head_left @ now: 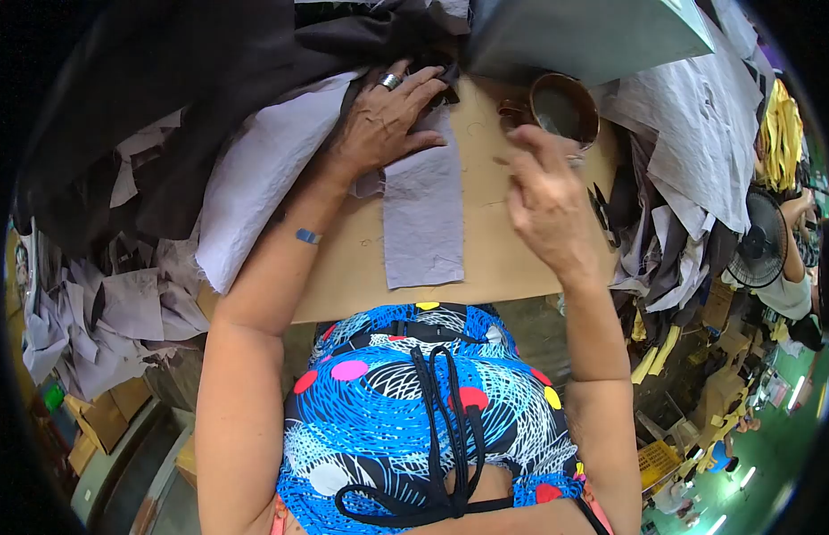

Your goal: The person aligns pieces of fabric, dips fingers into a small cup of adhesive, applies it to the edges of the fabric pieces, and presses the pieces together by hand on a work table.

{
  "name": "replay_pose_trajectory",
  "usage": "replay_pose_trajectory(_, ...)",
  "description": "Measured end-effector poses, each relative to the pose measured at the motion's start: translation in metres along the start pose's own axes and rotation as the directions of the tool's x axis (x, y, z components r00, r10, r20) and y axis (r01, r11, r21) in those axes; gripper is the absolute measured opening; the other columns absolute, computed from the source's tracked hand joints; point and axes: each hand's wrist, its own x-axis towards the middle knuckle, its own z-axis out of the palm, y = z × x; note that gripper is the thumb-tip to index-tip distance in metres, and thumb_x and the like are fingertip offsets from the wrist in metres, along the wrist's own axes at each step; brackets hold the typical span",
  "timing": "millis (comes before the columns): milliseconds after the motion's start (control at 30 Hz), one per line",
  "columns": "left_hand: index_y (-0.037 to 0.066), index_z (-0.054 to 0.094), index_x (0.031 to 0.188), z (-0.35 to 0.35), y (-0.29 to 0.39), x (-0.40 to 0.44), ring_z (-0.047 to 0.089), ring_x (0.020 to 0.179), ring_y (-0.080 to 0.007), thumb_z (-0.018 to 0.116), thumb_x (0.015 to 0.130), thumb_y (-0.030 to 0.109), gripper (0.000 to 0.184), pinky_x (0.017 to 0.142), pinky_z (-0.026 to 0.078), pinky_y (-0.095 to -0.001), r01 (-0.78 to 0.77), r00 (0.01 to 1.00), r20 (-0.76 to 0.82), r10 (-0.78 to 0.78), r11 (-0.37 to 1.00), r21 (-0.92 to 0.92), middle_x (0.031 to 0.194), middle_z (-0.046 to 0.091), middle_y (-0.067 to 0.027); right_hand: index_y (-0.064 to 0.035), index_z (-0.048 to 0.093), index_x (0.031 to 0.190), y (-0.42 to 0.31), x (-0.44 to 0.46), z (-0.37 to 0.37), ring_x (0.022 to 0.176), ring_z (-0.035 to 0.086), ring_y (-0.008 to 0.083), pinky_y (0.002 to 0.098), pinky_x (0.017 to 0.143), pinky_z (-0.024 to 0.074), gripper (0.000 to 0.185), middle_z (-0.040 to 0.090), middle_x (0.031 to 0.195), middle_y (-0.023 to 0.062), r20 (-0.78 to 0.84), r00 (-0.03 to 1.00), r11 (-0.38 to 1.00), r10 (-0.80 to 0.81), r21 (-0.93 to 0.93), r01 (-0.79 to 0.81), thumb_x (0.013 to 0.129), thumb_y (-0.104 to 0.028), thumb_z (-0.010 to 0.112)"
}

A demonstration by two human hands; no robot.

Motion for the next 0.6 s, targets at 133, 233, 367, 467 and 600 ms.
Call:
replay_pose_trajectory(133, 0.008, 0.04, 0.128, 0.001, -0.004, -0.001, 0.039, 0.122, -0.0362, 0.068, 0.071, 0.044, 0.073, 0.099, 0.036, -0.0429, -0.014, 0.999, -0.038, 0.014, 1.0, -0.011, 0.134, 0.041, -0.0104, -0.0036, 0.06, 0.098, -0.002, 0.014, 0.05, 0.093, 0.054, 0.0328, 0.0379, 0.079, 0.0448, 0.029, 0.055, 0.101, 0.0139, -0.058, 0.995, 0.947, 0.081, 0.317, -0.059, 0.071, 0.003, 0.053)
replay_pose_trajectory(233, 0.007, 0.039, 0.129, -0.003, -0.005, -0.002, 0.038, 0.123, -0.0363, 0.068, 0.07, 0.046, 0.077, 0.101, 0.034, -0.0423, 0.0, 1.0, -0.017, -0.001, 0.998, -0.063, 0.134, 0.041, -0.0108, -0.0023, 0.058, 0.102, 0.004, 0.029, 0.066, 0.091, 0.055, 0.0337, 0.0384, 0.078, 0.0454, 0.03, 0.055, 0.098, 0.016, -0.059, 0.993, 0.92, 0.099, 0.386, -0.069, 0.073, 0.004, 0.052)
replay_pose_trajectory(367, 0.007, 0.038, 0.13, -0.005, -0.006, -0.002, 0.036, 0.125, -0.0353, 0.069, 0.068, 0.047, 0.08, 0.103, 0.032, -0.0411, 0.008, 1.0, 0.012, -0.007, 0.998, -0.068, 0.135, 0.041, -0.0105, -0.0056, 0.06, 0.104, 0.012, 0.033, 0.083, 0.093, 0.055, 0.0313, 0.0374, 0.079, 0.0447, 0.033, 0.055, 0.1, 0.0139, -0.046, 0.996, 0.921, 0.079, 0.384, -0.056, 0.073, 0.004, 0.054)
replay_pose_trajectory(467, 0.007, 0.039, 0.13, -0.006, -0.005, -0.003, 0.035, 0.126, -0.0348, 0.07, 0.067, 0.046, 0.08, 0.103, 0.032, -0.041, 0.026, 0.999, 0.033, -0.023, 0.995, -0.093, 0.135, 0.041, -0.0102, -0.0084, 0.061, 0.106, 0.013, 0.03, 0.085, 0.093, 0.055, 0.0304, 0.0374, 0.079, 0.0442, 0.035, 0.055, 0.101, 0.013, -0.004, 0.998, 0.944, 0.064, 0.326, -0.059, 0.073, 0.003, 0.055)
replay_pose_trajectory(600, 0.007, 0.04, 0.129, -0.009, -0.004, 0.0, 0.035, 0.126, -0.0347, 0.072, 0.065, 0.043, 0.081, 0.104, 0.032, -0.0412, 0.031, 0.999, 0.039, -0.026, 0.993, -0.114, 0.135, 0.041, -0.0098, -0.0062, 0.06, 0.098, 0.012, 0.03, 0.08, 0.092, 0.056, 0.0333, 0.0398, 0.077, 0.046, 0.025, 0.053, 0.101, 0.0137, -0.003, 0.999, 0.952, 0.036, 0.304, -0.034, 0.075, 0.002, 0.055)
